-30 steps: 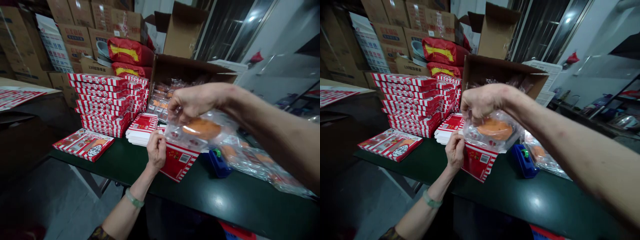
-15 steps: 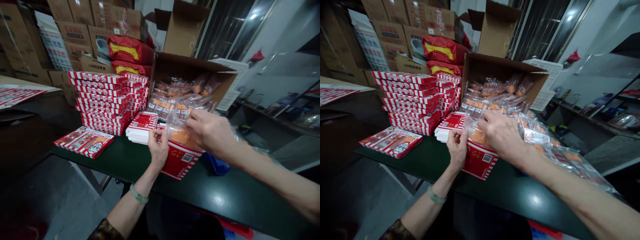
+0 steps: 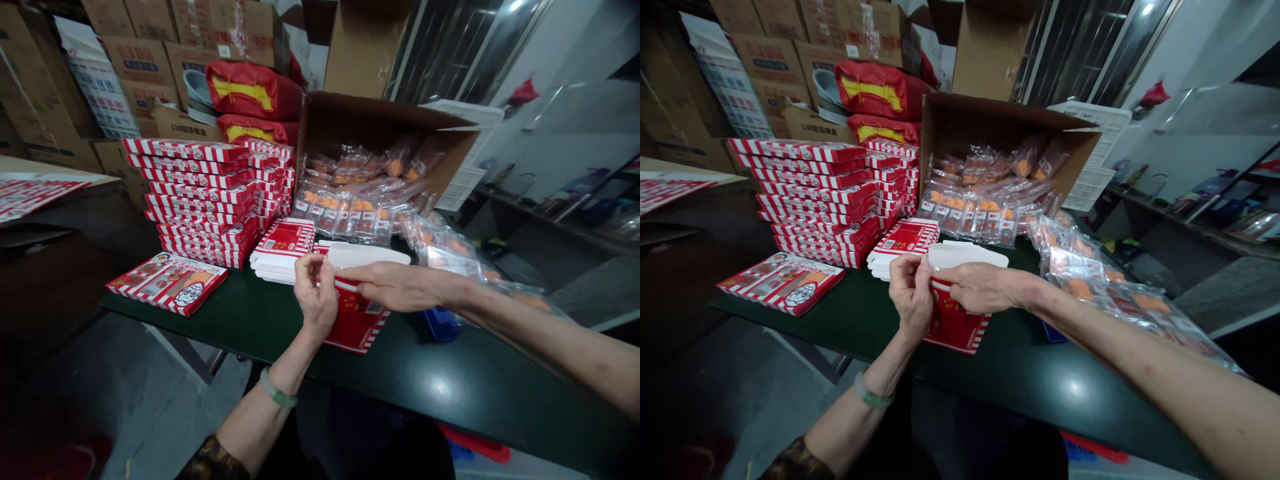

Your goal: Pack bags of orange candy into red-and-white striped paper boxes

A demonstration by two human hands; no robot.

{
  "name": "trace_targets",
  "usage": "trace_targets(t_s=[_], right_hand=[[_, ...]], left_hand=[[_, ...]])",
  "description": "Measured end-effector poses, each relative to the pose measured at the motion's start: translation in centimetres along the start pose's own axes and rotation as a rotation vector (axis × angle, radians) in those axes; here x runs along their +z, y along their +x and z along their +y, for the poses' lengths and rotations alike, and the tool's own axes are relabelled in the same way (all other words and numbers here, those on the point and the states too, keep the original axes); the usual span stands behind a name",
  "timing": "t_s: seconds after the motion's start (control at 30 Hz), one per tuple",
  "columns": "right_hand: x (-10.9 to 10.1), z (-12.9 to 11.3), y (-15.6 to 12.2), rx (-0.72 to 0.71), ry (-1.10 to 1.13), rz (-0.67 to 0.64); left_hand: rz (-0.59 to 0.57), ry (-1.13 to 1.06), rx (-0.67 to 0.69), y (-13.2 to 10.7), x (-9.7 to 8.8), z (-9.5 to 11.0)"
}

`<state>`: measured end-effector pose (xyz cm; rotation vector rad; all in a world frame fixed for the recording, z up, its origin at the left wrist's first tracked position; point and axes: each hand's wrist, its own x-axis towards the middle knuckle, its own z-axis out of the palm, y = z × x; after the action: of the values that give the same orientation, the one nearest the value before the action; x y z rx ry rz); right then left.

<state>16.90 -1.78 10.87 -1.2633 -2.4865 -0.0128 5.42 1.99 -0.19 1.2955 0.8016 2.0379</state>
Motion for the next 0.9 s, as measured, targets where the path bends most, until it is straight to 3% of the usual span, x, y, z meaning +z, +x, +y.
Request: trace_targets(t_s=[0.1, 0.17, 0.23, 0.37, 0.4, 0.47, 0.57, 0.7, 0.77, 0.9], right_hand=[[0.0, -0.4, 1.4, 0.013, 0.195, -0.399], [0.1, -1.0, 1.4, 0.083, 0.262, -0.407], [-0.1, -1.8, 0.2, 0.137, 0.259, -0.201], [-1.6, -2.8, -5.2, 0.200, 0.010, 0.512], [-1.7, -2.7, -6.6, 0.244, -0.071, 0.633], [-1.2, -2.3, -8.9, 0.322, -0.164, 0.717], [1.5, -1.2, -10.2, 0.334, -0.149, 0.665], [4.5, -0.2, -9.6, 0.343, -0.068, 0.652], [4.3, -0.2, -9.2, 0.305, -0.086, 0.571], [2.1, -0.6, -8.9, 0.222, -0.371, 0.307]], left_hand=[[-0.116, 0.107, 0.185, 0.1, -0.4, 0.1], [-0.172, 0.183, 0.281, 0.4, -0.6, 0.2], [-0.180, 0.233, 0.310, 0.7, -0.7, 0.2], [-0.146, 0.250, 0.299, 0.9, -0.6, 0.3], [-0.136, 0.247, 0.296, 0.9, -0.6, 0.3], [-0.122, 0.247, 0.281, 0.7, -0.6, 0.3], [-0.106, 0.248, 0.259, 0.6, -0.5, 0.3], [-0.106, 0.247, 0.250, 0.5, -0.5, 0.2], [-0.104, 0.251, 0.237, 0.5, -0.5, 0.2], [-0.132, 0.214, 0.200, 0.5, -0.6, 0.4]])
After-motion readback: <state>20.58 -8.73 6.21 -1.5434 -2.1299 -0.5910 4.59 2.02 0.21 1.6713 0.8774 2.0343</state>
